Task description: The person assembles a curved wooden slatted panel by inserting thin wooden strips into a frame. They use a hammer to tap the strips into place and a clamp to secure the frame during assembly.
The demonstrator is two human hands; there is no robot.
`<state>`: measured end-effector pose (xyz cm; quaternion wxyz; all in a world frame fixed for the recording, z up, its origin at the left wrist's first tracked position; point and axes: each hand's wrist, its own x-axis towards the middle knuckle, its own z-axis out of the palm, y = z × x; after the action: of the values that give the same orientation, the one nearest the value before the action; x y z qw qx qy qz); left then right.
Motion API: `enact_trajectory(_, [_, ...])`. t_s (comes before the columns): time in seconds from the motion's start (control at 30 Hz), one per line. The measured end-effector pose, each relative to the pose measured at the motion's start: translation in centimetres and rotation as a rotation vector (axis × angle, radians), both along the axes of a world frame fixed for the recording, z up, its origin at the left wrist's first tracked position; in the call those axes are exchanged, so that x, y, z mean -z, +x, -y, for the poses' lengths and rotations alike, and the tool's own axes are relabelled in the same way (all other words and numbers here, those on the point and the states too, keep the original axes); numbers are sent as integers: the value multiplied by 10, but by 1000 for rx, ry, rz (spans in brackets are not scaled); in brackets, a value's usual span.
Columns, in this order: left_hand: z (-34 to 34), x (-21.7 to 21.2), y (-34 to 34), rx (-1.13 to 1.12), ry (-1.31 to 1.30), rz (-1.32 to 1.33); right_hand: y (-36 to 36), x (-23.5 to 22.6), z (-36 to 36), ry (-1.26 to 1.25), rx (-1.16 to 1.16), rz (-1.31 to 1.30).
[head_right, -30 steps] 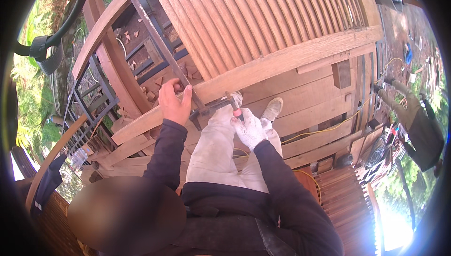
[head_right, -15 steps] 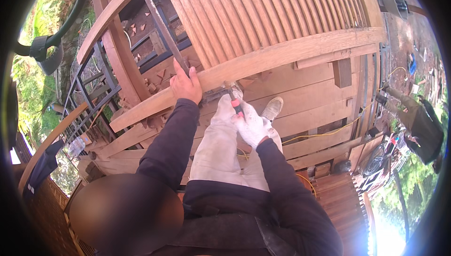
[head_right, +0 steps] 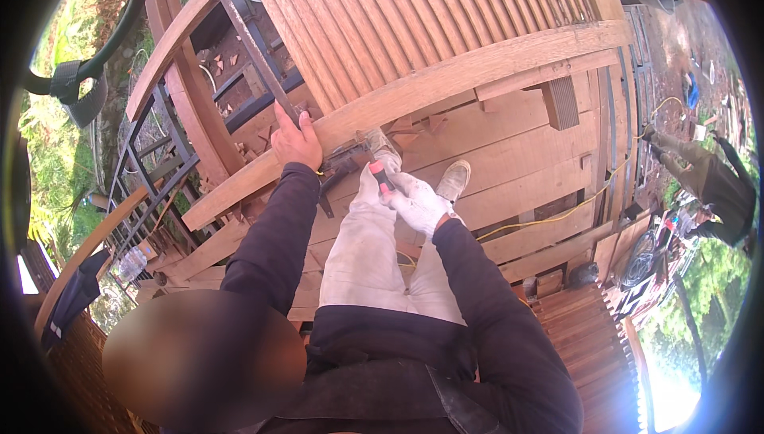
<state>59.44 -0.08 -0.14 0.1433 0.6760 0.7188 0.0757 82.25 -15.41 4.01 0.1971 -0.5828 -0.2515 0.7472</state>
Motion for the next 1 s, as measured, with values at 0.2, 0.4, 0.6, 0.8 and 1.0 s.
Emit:
enact_trajectory(0.2, [-1,-2,3,-10,-16,-41,-26,-4,15,195,19,472])
enact_trajectory(0.4, [1,-1,1,-21,-39,-59,1,7,11,105,-137,232])
enact_trajectory(0.6, [0,3,0,-34,-24,-72,-8,18,18,-19,235,-112])
enact_trajectory(0.8, [1,3,-1,-41,-1,-61,5,-7,-1,230,-316,382])
enact_trajectory(1.0, [-1,-7,6,-45,28,-36,15,18,3,-16,98,-352])
